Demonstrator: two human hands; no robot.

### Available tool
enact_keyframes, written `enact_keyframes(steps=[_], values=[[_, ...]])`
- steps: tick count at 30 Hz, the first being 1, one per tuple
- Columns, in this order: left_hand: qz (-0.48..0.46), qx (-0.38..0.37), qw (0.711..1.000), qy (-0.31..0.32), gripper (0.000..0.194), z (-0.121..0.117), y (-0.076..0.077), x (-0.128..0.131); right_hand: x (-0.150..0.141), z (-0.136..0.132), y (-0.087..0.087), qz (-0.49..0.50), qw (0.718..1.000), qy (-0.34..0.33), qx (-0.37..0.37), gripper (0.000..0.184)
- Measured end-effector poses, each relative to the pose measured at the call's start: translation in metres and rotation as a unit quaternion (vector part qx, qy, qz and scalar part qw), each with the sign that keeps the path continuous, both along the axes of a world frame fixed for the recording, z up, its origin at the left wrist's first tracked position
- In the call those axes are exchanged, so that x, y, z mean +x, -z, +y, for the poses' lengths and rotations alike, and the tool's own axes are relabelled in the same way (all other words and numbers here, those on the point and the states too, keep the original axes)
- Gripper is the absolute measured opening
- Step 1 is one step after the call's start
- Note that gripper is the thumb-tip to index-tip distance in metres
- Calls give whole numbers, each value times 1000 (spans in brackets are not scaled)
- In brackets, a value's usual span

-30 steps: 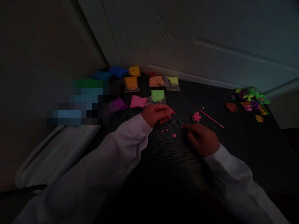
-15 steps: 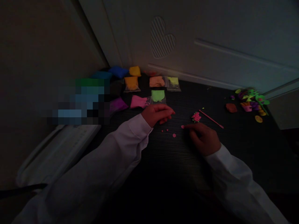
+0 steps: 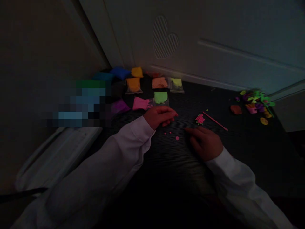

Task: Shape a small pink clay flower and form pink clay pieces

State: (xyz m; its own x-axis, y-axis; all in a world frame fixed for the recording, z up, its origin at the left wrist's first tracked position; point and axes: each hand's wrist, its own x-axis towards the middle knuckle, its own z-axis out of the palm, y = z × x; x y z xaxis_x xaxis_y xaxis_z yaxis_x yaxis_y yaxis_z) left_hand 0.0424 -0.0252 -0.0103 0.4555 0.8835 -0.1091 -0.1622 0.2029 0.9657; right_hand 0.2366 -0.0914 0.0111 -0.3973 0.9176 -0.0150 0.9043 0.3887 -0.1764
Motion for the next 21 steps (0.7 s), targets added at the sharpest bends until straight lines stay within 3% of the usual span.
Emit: enact_keyframes(steps=[9, 16, 21], values=[[0, 1, 1000, 2, 17, 0, 0, 0, 0, 0, 1, -26, 1000, -14, -3, 33], [9, 3, 1000, -1, 17, -1, -1, 0, 4, 1, 0, 71, 997, 11, 3, 32], [10, 3, 1000, -1, 17, -1, -2, 0, 3, 1, 1, 57, 998, 0, -3, 30]])
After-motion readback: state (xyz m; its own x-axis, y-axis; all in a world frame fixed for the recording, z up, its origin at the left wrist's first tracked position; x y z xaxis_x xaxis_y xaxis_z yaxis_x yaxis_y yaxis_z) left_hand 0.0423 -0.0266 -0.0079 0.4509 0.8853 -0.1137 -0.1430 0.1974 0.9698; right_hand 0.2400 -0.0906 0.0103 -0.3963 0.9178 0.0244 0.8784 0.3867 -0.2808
